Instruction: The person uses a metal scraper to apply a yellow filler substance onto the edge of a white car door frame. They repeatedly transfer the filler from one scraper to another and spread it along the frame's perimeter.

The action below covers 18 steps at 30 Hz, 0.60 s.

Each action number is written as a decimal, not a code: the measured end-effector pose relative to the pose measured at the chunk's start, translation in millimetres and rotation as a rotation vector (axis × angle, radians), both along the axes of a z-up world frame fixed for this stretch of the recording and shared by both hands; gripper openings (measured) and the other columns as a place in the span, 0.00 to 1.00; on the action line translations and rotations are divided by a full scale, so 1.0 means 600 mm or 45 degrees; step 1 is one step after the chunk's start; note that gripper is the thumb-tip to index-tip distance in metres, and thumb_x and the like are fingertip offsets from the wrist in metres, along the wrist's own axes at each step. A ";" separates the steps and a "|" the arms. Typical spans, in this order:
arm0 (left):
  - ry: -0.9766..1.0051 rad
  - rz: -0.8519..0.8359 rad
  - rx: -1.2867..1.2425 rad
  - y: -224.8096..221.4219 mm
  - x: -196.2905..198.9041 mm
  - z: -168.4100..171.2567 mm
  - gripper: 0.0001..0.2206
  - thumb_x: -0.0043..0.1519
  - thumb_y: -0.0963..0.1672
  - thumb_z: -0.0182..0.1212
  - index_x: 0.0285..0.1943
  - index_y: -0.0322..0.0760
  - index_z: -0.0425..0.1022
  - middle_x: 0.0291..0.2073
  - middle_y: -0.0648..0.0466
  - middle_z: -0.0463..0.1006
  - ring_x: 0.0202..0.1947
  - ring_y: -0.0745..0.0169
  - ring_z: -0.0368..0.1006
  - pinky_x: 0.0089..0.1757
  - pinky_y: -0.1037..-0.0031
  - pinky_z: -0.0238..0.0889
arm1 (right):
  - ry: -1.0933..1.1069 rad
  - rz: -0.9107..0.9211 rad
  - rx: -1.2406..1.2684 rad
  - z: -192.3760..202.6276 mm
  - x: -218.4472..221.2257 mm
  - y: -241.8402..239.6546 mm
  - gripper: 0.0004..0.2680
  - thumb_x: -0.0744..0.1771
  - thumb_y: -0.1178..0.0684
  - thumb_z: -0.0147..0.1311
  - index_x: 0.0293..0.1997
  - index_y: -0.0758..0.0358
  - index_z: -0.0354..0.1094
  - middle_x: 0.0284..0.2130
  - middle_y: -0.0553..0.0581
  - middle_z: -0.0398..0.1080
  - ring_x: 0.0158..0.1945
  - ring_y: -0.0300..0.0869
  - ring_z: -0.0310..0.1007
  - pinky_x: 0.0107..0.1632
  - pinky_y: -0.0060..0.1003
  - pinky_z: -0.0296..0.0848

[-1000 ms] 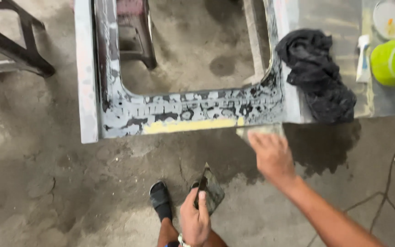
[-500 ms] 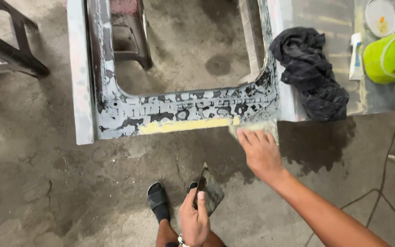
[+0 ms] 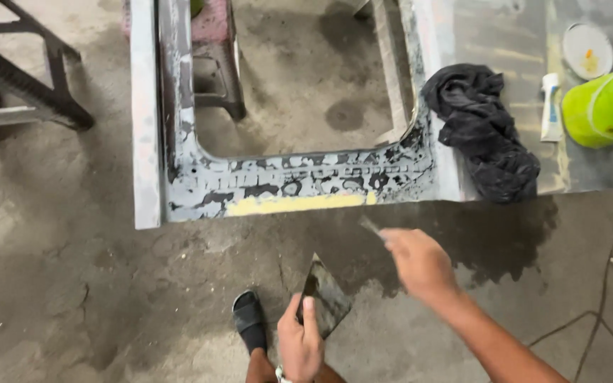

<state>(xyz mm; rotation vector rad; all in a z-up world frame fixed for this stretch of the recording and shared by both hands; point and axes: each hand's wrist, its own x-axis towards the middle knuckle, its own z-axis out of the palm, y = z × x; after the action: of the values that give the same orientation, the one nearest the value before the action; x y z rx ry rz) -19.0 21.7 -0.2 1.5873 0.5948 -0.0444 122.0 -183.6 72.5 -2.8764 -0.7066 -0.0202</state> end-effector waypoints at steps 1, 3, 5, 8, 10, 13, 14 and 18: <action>0.002 -0.004 -0.003 0.002 -0.001 0.001 0.14 0.68 0.46 0.53 0.43 0.28 0.76 0.18 0.50 0.67 0.22 0.62 0.60 0.29 0.68 0.60 | 0.002 -0.004 -0.003 -0.015 0.006 -0.011 0.12 0.65 0.58 0.55 0.54 0.55 0.73 0.43 0.53 0.78 0.48 0.46 0.73 0.49 0.44 0.69; 0.247 0.049 -0.173 0.006 0.009 0.001 0.16 0.69 0.47 0.52 0.42 0.28 0.77 0.17 0.53 0.63 0.22 0.63 0.55 0.28 0.65 0.52 | 0.618 -1.004 0.520 -0.045 0.028 -0.035 0.12 0.69 0.53 0.57 0.58 0.64 0.71 0.38 0.57 0.78 0.44 0.47 0.78 0.49 0.45 0.75; 0.166 0.088 -0.181 -0.001 0.006 -0.019 0.16 0.69 0.47 0.52 0.44 0.28 0.78 0.19 0.54 0.64 0.23 0.65 0.56 0.28 0.67 0.54 | 0.832 -1.063 1.219 -0.112 0.033 -0.059 0.12 0.69 0.54 0.56 0.56 0.68 0.70 0.40 0.58 0.77 0.44 0.47 0.77 0.49 0.45 0.75; 0.039 0.150 -0.217 0.007 -0.001 -0.025 0.16 0.68 0.48 0.52 0.48 0.28 0.77 0.25 0.56 0.72 0.28 0.70 0.62 0.33 0.73 0.59 | 1.085 -1.156 2.013 -0.146 0.026 -0.030 0.11 0.67 0.57 0.55 0.54 0.68 0.69 0.42 0.58 0.77 0.43 0.44 0.77 0.48 0.44 0.77; -0.019 0.154 -0.248 0.015 -0.009 -0.023 0.16 0.68 0.48 0.51 0.50 0.27 0.76 0.29 0.56 0.79 0.31 0.73 0.67 0.36 0.77 0.63 | 1.117 -1.256 2.105 -0.156 0.017 -0.006 0.10 0.66 0.57 0.54 0.52 0.65 0.70 0.42 0.56 0.77 0.43 0.42 0.79 0.48 0.41 0.77; 0.042 0.129 -0.301 0.020 -0.011 -0.029 0.18 0.70 0.48 0.47 0.48 0.27 0.77 0.31 0.54 0.79 0.33 0.71 0.69 0.38 0.78 0.64 | 1.063 -1.173 2.233 -0.181 0.020 0.010 0.06 0.66 0.60 0.55 0.46 0.65 0.69 0.38 0.57 0.75 0.38 0.44 0.77 0.43 0.43 0.78; 0.020 0.155 -0.376 0.020 -0.011 -0.032 0.18 0.70 0.48 0.46 0.48 0.26 0.77 0.32 0.54 0.79 0.33 0.71 0.69 0.38 0.78 0.64 | 1.033 -1.214 2.238 -0.183 0.024 0.018 0.05 0.65 0.60 0.55 0.42 0.64 0.68 0.35 0.56 0.74 0.36 0.44 0.76 0.40 0.44 0.78; 0.038 0.156 -0.432 0.018 -0.028 -0.058 0.20 0.72 0.48 0.45 0.48 0.25 0.77 0.31 0.53 0.77 0.32 0.70 0.66 0.36 0.76 0.62 | 0.913 -1.363 2.232 -0.198 0.034 0.036 0.04 0.66 0.55 0.57 0.36 0.59 0.64 0.32 0.52 0.71 0.33 0.41 0.74 0.35 0.42 0.76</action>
<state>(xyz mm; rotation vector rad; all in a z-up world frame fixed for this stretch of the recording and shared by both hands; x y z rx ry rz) -35.9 32.4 -35.1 1.2214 0.6692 -0.0737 142.3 -162.1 -46.2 -1.0530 0.7345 0.1512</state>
